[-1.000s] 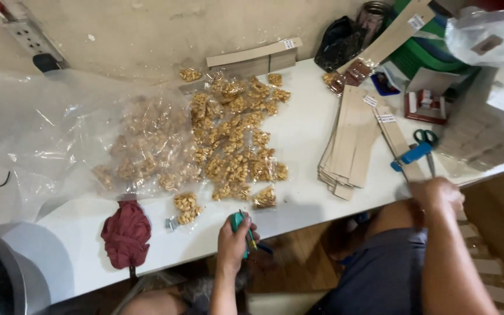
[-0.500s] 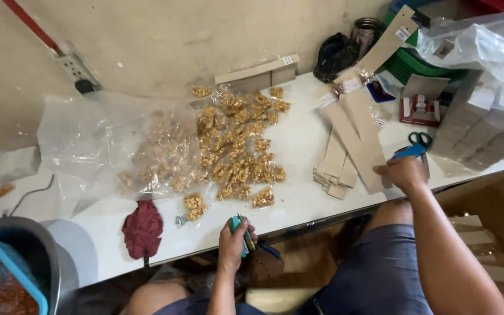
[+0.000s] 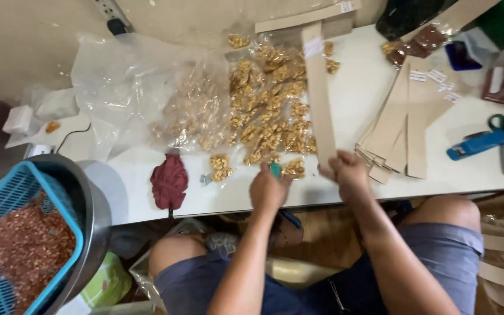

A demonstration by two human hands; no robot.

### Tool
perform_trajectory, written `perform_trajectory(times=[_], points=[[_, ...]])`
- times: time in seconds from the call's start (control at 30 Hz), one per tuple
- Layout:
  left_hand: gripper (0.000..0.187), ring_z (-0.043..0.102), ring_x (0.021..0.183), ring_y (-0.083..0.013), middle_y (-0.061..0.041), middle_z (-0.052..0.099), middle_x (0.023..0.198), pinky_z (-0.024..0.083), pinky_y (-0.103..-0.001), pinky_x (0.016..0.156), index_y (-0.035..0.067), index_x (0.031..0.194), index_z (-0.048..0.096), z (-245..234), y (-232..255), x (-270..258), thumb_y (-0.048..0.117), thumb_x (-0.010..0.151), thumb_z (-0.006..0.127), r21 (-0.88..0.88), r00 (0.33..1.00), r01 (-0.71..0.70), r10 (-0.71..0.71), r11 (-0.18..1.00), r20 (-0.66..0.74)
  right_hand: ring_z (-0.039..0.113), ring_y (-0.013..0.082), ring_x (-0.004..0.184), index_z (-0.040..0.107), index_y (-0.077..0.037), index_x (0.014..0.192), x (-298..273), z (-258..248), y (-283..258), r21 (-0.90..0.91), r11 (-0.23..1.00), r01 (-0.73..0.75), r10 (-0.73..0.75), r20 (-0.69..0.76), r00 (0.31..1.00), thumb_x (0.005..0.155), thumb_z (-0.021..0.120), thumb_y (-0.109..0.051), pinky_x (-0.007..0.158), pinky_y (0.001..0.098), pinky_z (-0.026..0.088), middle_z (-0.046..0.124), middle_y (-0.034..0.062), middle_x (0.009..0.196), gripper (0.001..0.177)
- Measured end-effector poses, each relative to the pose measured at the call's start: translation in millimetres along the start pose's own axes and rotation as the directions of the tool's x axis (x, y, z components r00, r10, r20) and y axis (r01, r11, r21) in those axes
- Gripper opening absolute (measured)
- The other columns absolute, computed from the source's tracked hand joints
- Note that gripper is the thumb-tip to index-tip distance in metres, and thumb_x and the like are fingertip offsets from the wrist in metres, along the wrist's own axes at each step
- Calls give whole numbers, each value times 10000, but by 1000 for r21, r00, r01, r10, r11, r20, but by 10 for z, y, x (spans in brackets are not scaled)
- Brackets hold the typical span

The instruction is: Stapling cardboard headers onto small plastic bags of nut snacks for retail packaging.

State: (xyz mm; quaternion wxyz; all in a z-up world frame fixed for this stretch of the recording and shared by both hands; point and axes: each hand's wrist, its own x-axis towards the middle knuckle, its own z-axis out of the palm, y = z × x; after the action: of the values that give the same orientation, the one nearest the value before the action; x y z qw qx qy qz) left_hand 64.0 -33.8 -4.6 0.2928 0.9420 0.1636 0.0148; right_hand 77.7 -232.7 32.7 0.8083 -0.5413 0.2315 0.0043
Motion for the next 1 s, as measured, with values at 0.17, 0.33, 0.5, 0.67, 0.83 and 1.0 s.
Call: perform_trajectory(times=[0.17,0.33,0.5,0.67,0.83,1.0], points=[[571,705,1104,-406,-175,743,1084,549,-483,962,95,1226,560,-85,368,81,336,755,774,-86,990,97,-88,992,108,732,344,678,620,-49,1360,-68,-81,179,-284,959,8,-20,-39,999,961,669,-75,636,438,662,668,229,1060,403],[368,720,840,-287,-113,723,829,539,-422,739,111,1015,667,-26,500,95,192,669,762,-601,977,200,-206,774,60,666,283,616,750,-2,1096,102,11,346,-141,987,-73,73,-2,997,886,712,-90,640,451,655,590,172,933,231],[526,707,1110,-367,-133,763,1035,567,-489,924,172,1164,650,-258,509,-232,262,659,769,-276,957,66,17,959,290,580,192,632,742,50,965,-18,135,228,-114,990,-86,93,58,994,939,749,-315,552,429,518,597,147,737,366],[444,706,1087,-389,-171,745,1025,549,-494,901,79,1118,627,-327,456,-370,272,758,802,-433,967,146,-35,889,254,626,223,784,465,-70,1534,-141,71,181,-190,980,60,-16,225,974,851,687,51,682,407,570,687,196,917,728],[342,703,995,-320,-119,714,930,527,-451,861,66,1053,644,-187,411,-176,176,775,810,-620,987,162,-117,767,112,672,226,687,607,22,1329,-10,21,322,-60,998,3,14,290,957,793,806,18,614,367,580,692,167,804,573],[320,693,770,-195,-77,713,805,555,-348,713,41,1012,655,-87,232,-148,60,746,833,-797,990,112,-136,594,38,701,253,682,721,26,1200,123,19,526,23,998,-58,48,312,949,761,814,51,610,391,622,718,179,833,449]])
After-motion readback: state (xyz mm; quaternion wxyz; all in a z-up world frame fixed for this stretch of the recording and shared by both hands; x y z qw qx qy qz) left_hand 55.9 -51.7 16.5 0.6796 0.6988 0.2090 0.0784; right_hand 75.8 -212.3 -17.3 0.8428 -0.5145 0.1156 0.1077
